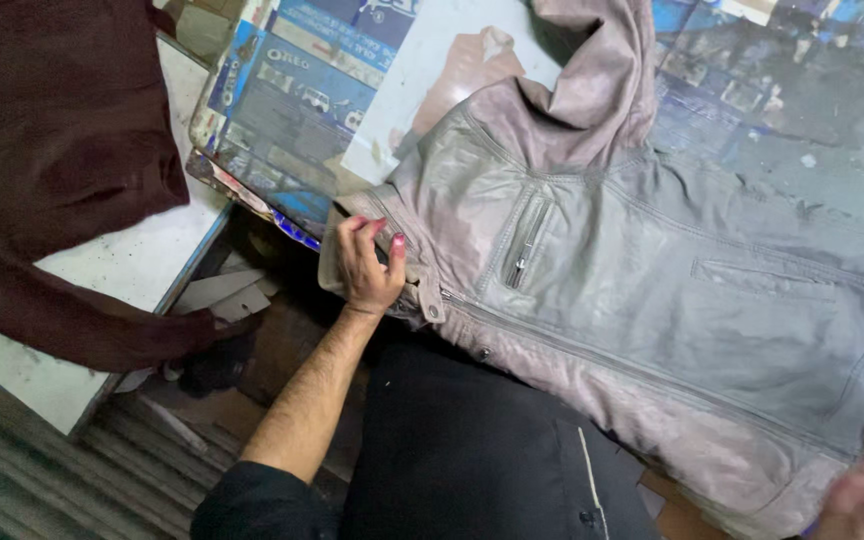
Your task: The person lays a grey jacket flat on a glass work table and rubs a sponge-like abrasive block over its fabric, working across the chest, sleeves, collar and zipper areas while holding the garment steady with the other hand. They reposition the jacket and continue rubbing different sections, then set the block down and reach for a bottle at the end.
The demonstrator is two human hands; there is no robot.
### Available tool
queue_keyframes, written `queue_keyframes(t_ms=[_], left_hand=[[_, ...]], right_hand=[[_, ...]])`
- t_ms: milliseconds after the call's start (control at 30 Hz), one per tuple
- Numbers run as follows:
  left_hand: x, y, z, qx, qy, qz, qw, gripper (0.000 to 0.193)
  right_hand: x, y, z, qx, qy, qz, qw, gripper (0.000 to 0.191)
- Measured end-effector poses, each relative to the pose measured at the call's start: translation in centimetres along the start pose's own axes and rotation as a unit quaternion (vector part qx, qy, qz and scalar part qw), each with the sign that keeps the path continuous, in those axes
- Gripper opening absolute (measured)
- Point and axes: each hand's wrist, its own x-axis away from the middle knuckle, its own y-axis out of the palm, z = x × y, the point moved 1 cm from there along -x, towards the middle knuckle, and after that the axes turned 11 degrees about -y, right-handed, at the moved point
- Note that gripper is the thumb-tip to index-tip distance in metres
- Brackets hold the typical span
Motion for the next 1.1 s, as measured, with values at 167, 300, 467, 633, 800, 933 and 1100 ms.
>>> queue_keyframes(t_ms=[167,300,467,633,800,933,1100], left_hand=[[0.3,-0.1,-4.2,0.224,-0.218,0.026,0.949,0.035],[-1.7,-0.7,-6.5,0.409,-0.337,0.056,0.846,0.033],[-4.9,-4.2,-8.3,0.501,-0.511,0.000,0.699,0.033],[-8.9,-6.2,-10.3,0.526,-0.592,-0.195,0.579,0.028],[-12.3,-6.0,-12.6,0.512,-0.619,-0.314,0.506,0.045],[-12.7,-6.0,-13.6,0.498,-0.617,-0.314,0.523,0.052],[-13.9,-4.4,-14.0,0.458,-0.578,-0.248,0.628,0.048]], right_hand=[[10.6,15.4,4.3,-0.226,0.140,-0.127,0.956,0.027],[15.9,24.7,7.1,-0.266,0.180,-0.099,0.942,0.041],[18.9,30.6,7.6,-0.245,0.129,-0.112,0.954,0.031],[21.3,37.0,7.2,-0.271,0.161,-0.069,0.947,0.052],[19.7,47.3,8.6,-0.279,0.111,-0.180,0.937,0.057],[15.7,55.1,11.6,-0.283,0.102,-0.249,0.921,0.067],[8.3,58.5,13.9,-0.240,0.084,-0.312,0.915,0.061]])
